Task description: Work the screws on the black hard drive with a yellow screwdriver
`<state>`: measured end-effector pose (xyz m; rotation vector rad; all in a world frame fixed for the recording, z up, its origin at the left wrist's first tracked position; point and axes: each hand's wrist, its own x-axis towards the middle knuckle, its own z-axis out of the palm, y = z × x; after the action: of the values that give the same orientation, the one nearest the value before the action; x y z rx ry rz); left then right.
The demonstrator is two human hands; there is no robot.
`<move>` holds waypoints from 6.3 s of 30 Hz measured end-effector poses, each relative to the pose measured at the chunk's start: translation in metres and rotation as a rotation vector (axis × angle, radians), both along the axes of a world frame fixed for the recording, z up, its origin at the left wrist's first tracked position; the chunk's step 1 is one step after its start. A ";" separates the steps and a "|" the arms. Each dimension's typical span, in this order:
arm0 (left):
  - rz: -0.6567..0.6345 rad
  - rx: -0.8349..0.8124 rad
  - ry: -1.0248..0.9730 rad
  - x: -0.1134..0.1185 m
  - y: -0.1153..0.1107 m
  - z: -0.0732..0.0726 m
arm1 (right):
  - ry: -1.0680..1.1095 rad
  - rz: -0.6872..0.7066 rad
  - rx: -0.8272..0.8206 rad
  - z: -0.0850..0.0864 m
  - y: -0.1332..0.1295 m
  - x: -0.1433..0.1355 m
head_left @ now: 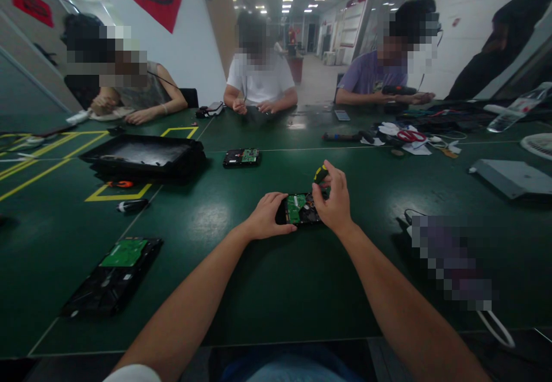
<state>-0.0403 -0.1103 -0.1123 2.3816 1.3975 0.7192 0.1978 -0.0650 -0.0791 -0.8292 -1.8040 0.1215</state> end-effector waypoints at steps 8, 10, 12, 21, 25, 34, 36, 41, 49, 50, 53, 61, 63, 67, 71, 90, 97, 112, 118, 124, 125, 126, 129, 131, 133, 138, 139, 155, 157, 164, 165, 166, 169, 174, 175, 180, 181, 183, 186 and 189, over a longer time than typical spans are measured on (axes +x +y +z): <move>0.002 -0.007 -0.008 0.001 -0.001 0.001 | -0.012 -0.021 -0.001 0.001 -0.001 0.000; 0.002 -0.005 -0.005 0.000 0.000 0.000 | -0.005 0.000 0.001 0.001 0.000 0.000; 0.006 -0.004 -0.004 0.000 0.000 -0.001 | 0.002 0.014 0.001 0.000 0.000 0.000; 0.007 -0.011 0.005 0.000 -0.001 0.001 | 0.026 0.009 -0.021 0.000 -0.001 -0.001; 0.006 -0.013 0.004 0.000 -0.001 0.002 | 0.038 0.009 -0.016 -0.001 0.000 -0.001; 0.005 -0.024 -0.012 -0.001 0.001 -0.001 | -0.001 -0.020 -0.024 -0.001 -0.001 -0.001; 0.005 -0.026 -0.015 -0.001 0.001 -0.001 | 0.004 -0.005 -0.033 -0.001 -0.002 -0.002; 0.007 -0.020 -0.006 0.000 0.001 -0.001 | 0.007 -0.033 -0.033 -0.001 -0.001 -0.001; 0.002 -0.005 0.006 0.000 0.000 0.000 | 0.012 -0.022 -0.011 0.000 -0.001 -0.001; 0.003 -0.005 0.005 0.000 0.000 0.000 | 0.012 -0.029 -0.011 0.000 -0.001 -0.002; 0.004 -0.003 -0.001 0.001 0.000 0.001 | 0.011 -0.034 -0.007 0.000 -0.001 -0.001; 0.003 -0.020 -0.015 0.000 0.000 0.001 | 0.026 -0.029 -0.011 -0.002 -0.001 -0.001; 0.004 -0.019 -0.013 0.000 -0.001 0.001 | 0.023 -0.027 -0.012 -0.001 -0.001 -0.001; 0.005 -0.011 -0.005 0.001 -0.001 0.002 | 0.017 -0.009 -0.002 -0.001 -0.001 -0.001; 0.004 -0.008 -0.002 0.000 -0.001 0.001 | 0.025 -0.037 0.014 -0.001 0.000 -0.001; 0.010 -0.035 0.005 0.000 0.000 0.002 | 0.011 -0.019 0.005 0.000 -0.001 -0.001; 0.005 -0.028 0.013 0.000 -0.002 0.004 | 0.016 -0.034 0.008 0.000 -0.001 0.000; 0.014 -0.022 0.003 0.000 -0.001 0.004 | 0.024 -0.048 0.040 -0.001 0.001 -0.001; 0.015 -0.031 0.006 0.001 -0.001 0.004 | 0.033 -0.064 0.036 -0.002 0.002 0.000; 0.016 -0.035 0.004 0.000 -0.001 0.004 | 0.027 -0.055 0.057 -0.002 0.002 -0.001; 0.015 -0.031 0.002 0.000 -0.001 0.004 | 0.030 -0.058 0.058 -0.002 0.003 -0.001; 0.014 -0.027 0.000 0.000 -0.001 0.004 | 0.034 -0.060 0.057 -0.003 0.003 -0.001; 0.012 -0.024 -0.002 0.000 -0.001 0.003 | 0.033 -0.064 0.050 -0.003 0.003 0.000; 0.013 -0.026 -0.001 0.001 -0.001 0.003 | 0.022 -0.056 0.054 -0.004 0.004 0.000; 0.014 -0.022 0.001 0.001 -0.001 0.003 | 0.016 -0.046 0.059 -0.004 0.004 -0.001; 0.011 -0.020 0.010 0.001 -0.001 0.004 | 0.040 -0.065 0.033 -0.005 0.003 -0.002; 0.011 -0.020 0.012 0.001 -0.001 0.004 | 0.042 -0.073 0.030 -0.005 0.003 -0.002; 0.012 -0.037 0.006 0.002 -0.002 0.006 | 0.056 0.098 -0.123 -0.006 -0.002 -0.006; 0.012 -0.044 0.004 0.002 -0.002 0.006 | 0.046 0.055 -0.103 -0.007 -0.001 -0.006; 0.015 -0.039 0.007 0.002 -0.002 0.006 | -0.012 -0.030 -0.062 -0.007 0.001 -0.003; 0.013 -0.036 0.010 0.002 -0.002 0.006 | -0.007 -0.016 -0.074 -0.007 0.001 -0.003; 0.010 -0.034 0.011 0.002 -0.002 0.006 | 0.000 0.001 -0.087 -0.007 0.001 -0.003; 0.006 -0.032 0.014 0.002 -0.002 0.006 | 0.019 0.033 -0.114 -0.007 0.000 -0.004; 0.014 -0.032 0.017 0.002 -0.002 0.005 | 0.024 -0.015 -0.088 -0.009 0.001 -0.003; 0.015 -0.033 0.017 0.002 -0.002 0.005 | 0.019 -0.022 -0.082 -0.009 0.001 -0.003; 0.016 -0.041 0.009 0.002 -0.002 0.006 | 0.012 0.012 -0.101 -0.007 0.000 -0.003; 0.016 -0.043 0.009 0.002 -0.002 0.006 | 0.016 0.024 -0.111 -0.007 0.000 -0.003; 0.017 -0.044 0.009 0.002 -0.002 0.006 | 0.018 0.030 -0.116 -0.007 0.000 -0.003; 0.009 -0.036 0.009 0.002 -0.002 0.006 | 0.008 0.009 -0.095 -0.007 0.001 -0.003; -0.036 -0.021 0.006 0.002 -0.002 0.007 | 0.007 -0.001 -0.080 -0.006 0.001 -0.003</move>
<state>-0.0385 -0.1119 -0.1049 2.3880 1.3539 0.6857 0.1949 -0.0638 -0.0855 -0.8846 -1.8020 0.1968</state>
